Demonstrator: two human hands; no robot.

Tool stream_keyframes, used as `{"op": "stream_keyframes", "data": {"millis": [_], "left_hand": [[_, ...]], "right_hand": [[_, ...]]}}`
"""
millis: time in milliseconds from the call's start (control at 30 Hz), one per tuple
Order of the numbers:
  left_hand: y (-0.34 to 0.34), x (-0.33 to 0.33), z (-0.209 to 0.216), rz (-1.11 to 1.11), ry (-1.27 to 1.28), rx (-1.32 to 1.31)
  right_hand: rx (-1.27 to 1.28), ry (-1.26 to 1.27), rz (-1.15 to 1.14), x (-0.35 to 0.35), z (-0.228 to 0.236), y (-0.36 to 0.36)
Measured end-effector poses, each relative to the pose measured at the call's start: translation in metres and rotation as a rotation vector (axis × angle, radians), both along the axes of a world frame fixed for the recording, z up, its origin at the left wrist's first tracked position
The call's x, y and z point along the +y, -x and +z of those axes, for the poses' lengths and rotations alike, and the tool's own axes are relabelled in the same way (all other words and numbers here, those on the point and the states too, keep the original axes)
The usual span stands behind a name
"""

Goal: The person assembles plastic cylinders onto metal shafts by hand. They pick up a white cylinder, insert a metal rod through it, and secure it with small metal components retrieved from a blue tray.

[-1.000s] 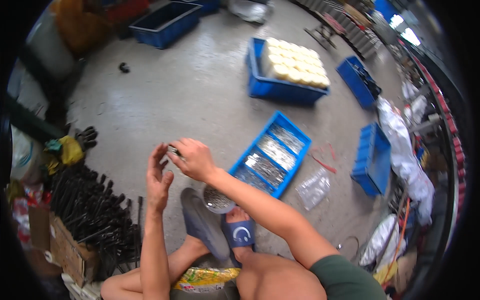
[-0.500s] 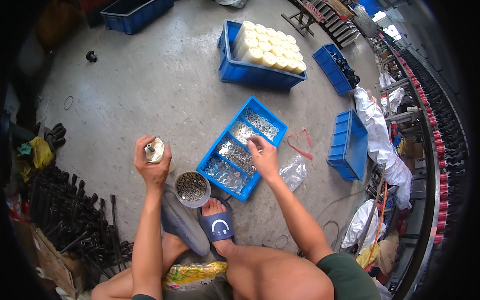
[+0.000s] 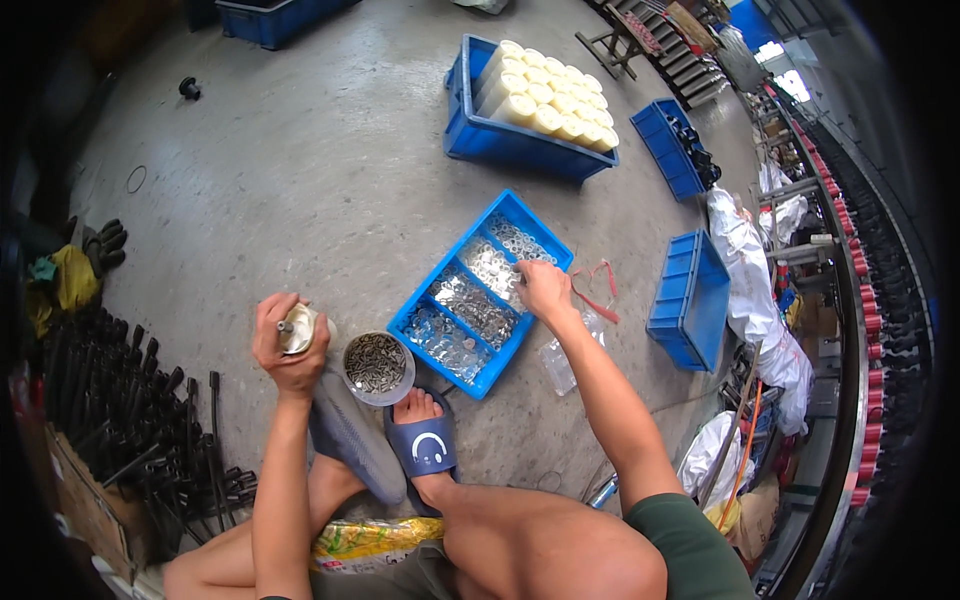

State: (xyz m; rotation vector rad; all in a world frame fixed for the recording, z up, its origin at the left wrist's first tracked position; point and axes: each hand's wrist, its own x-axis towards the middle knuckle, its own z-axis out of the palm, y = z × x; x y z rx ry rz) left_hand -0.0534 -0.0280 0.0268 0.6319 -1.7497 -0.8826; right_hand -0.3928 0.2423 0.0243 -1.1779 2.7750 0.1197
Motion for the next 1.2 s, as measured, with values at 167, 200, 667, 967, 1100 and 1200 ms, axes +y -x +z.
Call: {"op": "stream_keyframes", "data": {"millis": [167,200,667,967,1100,1200], "left_hand": [[0.004,-0.003,0.002,-0.022,0.057,-0.018],[0.003,-0.002,0.002,-0.032,0.056,-0.012],[0.008,0.010,0.018,-0.108,-0.044,-0.026],[0.006,0.014,0.002,-0.165,-0.152,-0.049],[0.013,0.015,0.010,-0.162,-0.119,-0.064],[0.010,0.015,0.008,-0.176,-0.154,-0.089]], "right_hand": [[-0.054,-0.045,0.009,-0.011,0.003,-0.007],[-0.044,-0.008,0.041,-0.013,0.003,-0.010],[-0.186,0.122,0.089,-0.040,0.013,-0.009],[-0.981,0.774,0.280,-0.164,0.121,-0.180],[-0.793,0.732,0.495,-0.175,0.113,-0.175],[-0.831,0.734,0.609,-0.180,0.117,-0.170]]}}
